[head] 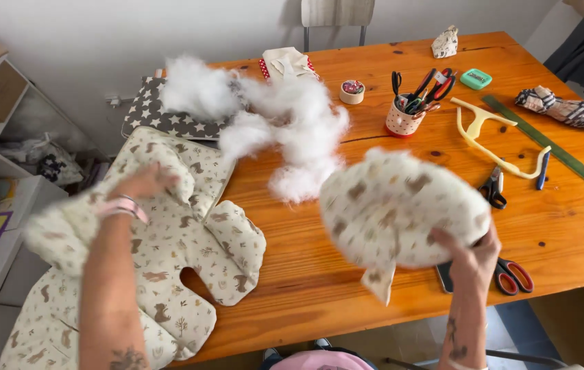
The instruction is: Aligning fabric edges and securing them with pins in preparation for sewing or stuffing.
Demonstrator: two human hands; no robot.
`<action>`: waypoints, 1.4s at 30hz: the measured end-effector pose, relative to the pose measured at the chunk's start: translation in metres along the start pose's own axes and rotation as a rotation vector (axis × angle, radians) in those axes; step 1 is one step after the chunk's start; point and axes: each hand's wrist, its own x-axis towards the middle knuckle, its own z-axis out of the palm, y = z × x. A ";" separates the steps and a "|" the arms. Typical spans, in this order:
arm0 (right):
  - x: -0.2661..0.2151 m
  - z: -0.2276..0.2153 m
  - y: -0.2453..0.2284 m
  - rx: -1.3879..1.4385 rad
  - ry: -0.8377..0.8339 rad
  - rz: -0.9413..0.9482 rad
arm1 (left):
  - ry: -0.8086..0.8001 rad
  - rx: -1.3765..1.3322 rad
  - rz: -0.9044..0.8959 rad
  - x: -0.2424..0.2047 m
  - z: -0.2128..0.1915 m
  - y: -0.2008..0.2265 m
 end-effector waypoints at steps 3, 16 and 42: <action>-0.034 0.000 0.036 0.083 -0.027 0.093 | 0.124 0.067 -0.113 0.032 0.057 -0.007; -0.105 0.016 0.112 0.073 -0.081 0.182 | 0.612 -0.182 1.305 -0.106 0.254 0.148; -0.052 0.031 0.040 -0.771 -0.864 -0.467 | 0.350 -0.155 1.297 -0.111 0.247 0.181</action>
